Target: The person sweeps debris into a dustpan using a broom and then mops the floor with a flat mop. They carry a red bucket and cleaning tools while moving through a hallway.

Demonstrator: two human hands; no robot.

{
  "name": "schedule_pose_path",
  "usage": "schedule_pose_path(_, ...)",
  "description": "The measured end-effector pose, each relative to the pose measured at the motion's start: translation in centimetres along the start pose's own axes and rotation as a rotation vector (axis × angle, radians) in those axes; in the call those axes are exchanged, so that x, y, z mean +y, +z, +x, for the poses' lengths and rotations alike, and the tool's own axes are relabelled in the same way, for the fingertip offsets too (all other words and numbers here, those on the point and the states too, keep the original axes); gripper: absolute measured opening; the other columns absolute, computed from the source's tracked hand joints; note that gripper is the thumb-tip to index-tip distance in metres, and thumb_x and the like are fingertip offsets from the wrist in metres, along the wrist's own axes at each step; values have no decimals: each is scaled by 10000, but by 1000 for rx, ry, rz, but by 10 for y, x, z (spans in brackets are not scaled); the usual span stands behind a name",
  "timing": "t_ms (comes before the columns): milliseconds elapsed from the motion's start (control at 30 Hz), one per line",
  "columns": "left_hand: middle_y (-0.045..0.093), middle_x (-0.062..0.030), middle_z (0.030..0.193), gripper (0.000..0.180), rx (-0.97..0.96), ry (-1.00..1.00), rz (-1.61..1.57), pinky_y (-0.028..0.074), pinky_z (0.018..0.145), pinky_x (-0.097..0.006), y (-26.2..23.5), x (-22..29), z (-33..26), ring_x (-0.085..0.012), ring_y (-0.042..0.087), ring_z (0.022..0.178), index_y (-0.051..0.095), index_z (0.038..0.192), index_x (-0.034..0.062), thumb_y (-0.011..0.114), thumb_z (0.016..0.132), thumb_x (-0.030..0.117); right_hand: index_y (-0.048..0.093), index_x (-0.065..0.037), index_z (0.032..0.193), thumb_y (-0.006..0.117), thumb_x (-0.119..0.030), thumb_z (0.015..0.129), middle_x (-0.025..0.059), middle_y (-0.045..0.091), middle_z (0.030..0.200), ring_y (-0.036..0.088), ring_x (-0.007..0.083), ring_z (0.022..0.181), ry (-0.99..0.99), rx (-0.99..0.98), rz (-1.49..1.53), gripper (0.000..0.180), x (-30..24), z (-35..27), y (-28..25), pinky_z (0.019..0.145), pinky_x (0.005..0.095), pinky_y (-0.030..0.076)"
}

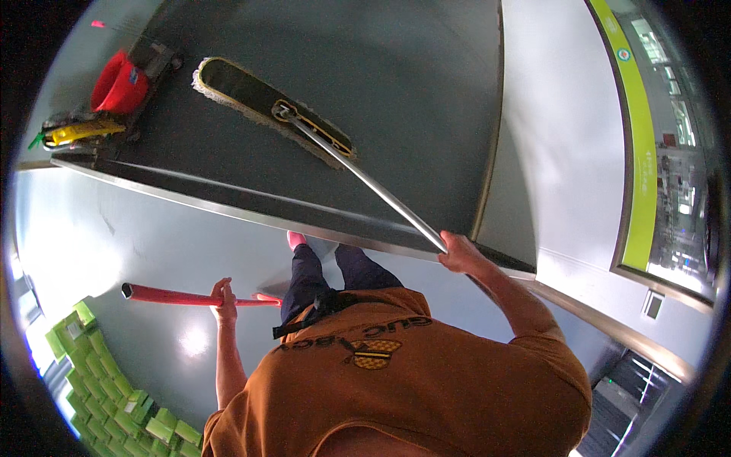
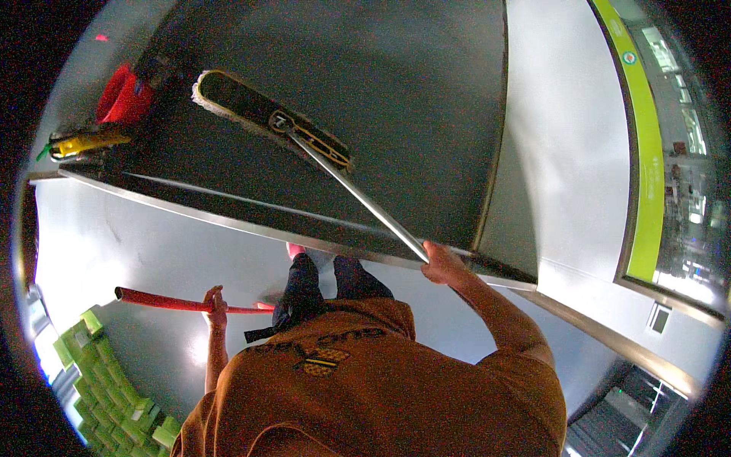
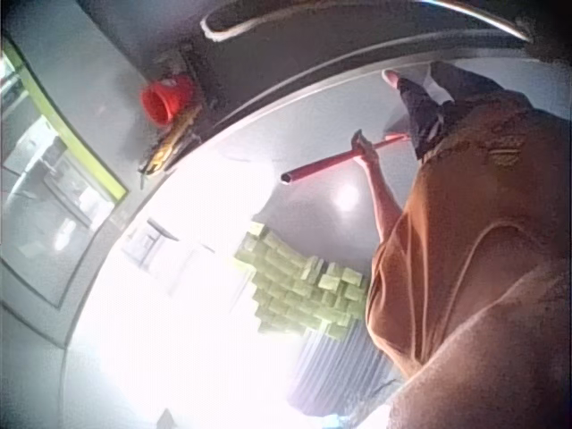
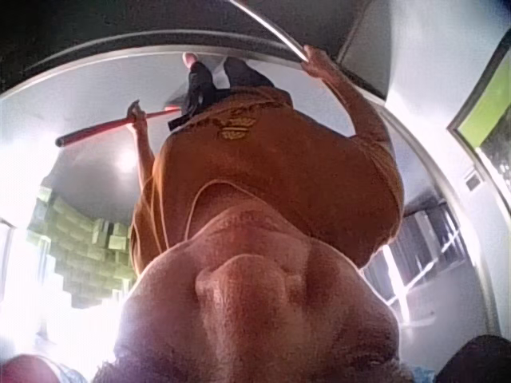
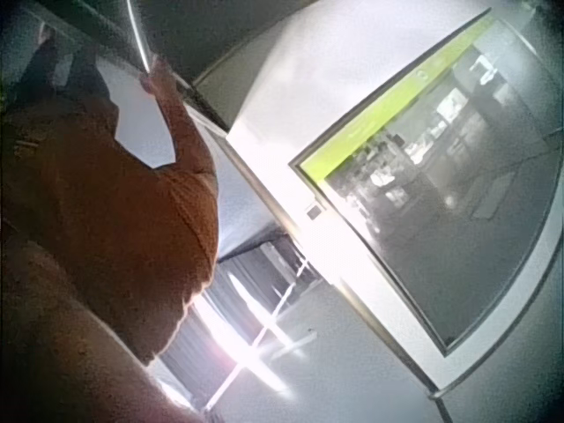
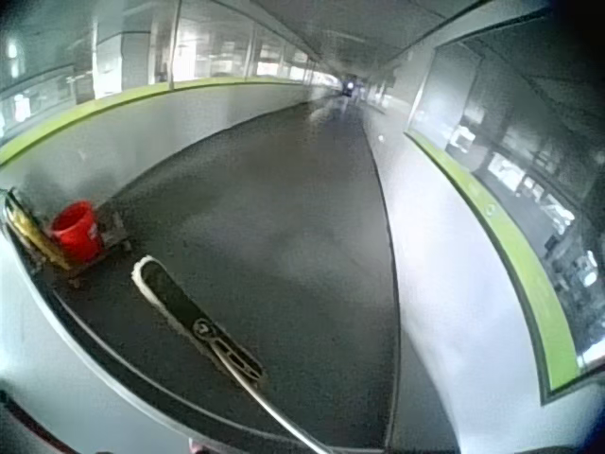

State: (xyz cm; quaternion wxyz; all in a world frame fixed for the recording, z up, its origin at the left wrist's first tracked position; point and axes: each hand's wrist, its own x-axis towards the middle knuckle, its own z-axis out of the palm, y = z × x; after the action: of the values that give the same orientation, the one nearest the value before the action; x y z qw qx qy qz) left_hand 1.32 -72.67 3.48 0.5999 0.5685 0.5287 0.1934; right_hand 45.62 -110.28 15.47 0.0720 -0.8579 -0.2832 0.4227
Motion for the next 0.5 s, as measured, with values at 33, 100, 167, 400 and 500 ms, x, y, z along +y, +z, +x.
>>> schedule_pose_path(33,401,65,584,138,-26,-11,-13,279,418,-177,6,6,4,-14,327,461,601,964,46,522,889,131,467,20,979,600,-139,720,228,581,800,609,346,747,9,9,-25,332,0,-1,-4,651,460,472)
schedule_pose_path(100,401,66,586,142,-97,34,38,285,422,-180,12,0,14,-15,330,467,603,966,50,522,890,139,466,-7,1011,596,-151,707,239,589,824,601,382,807,31,1,-43,360,-2,4,-8,687,505,460)
schedule_pose_path(167,426,61,603,158,-154,-16,239,300,437,-189,29,11,24,-18,343,487,607,967,53,525,891,164,473,-30,1012,585,-155,699,215,600,823,602,381,806,44,49,-25,355,-10,26,5,676,504,464)
schedule_pose_path(400,502,30,659,156,-245,151,278,357,501,-215,58,12,22,-52,415,558,611,960,38,530,886,149,449,4,1052,615,-83,745,48,500,663,500,112,490,196,-433,899,360,-41,85,25,417,266,446)
schedule_pose_path(500,498,37,628,173,-223,222,247,350,491,-211,62,30,9,-41,412,558,611,942,26,542,877,171,467,-4,856,616,-54,722,49,468,553,464,139,420,161,-402,1216,207,-69,83,25,356,301,399)
